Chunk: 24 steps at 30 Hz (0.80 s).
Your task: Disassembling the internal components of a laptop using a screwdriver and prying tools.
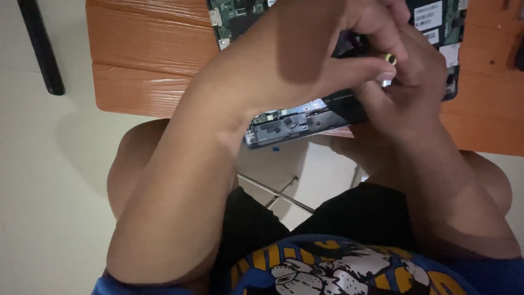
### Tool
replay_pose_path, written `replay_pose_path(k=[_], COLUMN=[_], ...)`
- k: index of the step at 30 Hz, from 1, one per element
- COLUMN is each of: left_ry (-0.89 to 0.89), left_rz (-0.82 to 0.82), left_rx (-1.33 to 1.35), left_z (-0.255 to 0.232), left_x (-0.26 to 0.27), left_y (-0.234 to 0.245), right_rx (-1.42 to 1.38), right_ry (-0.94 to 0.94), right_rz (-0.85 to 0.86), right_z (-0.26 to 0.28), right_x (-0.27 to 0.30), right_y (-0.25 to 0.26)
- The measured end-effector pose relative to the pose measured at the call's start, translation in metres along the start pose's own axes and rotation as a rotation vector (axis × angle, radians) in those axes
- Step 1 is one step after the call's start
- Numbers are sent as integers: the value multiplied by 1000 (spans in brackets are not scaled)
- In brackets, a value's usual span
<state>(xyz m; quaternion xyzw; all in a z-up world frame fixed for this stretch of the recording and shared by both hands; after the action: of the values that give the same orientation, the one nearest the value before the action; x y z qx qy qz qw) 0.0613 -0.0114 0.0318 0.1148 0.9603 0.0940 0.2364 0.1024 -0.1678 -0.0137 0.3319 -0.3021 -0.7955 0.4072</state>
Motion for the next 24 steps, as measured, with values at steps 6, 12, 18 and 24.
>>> replay_pose_path(k=[6, 12, 18, 24], left_ry=[14, 30, -10, 63], left_rz=[-12, 6, -22, 2], left_rx=[-22, -77, -58, -93], left_z=[1, 3, 2, 5], left_x=[1, -1, 0, 1], left_y=[1, -1, -1, 0], right_rx=[-190, -98, -67, -133], right_ry=[-12, -49, -15, -12], right_rz=[36, -18, -25, 112], right_z=[-3, -3, 2, -6], right_x=[5, 2, 1, 7], right_y=[2, 4, 1, 4])
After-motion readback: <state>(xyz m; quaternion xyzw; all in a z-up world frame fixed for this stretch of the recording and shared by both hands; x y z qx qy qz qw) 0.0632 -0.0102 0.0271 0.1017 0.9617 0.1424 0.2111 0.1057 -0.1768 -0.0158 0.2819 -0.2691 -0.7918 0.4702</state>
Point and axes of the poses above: each hand's wrist, its own x-axis away from the middle knuckle, its own y-axis out of the back of the hand, z = x × y, the point moved 7 cm from there along -x, towards the middle knuckle, and after that the axes turned 6 degrees about z, right-handed, at the moved point
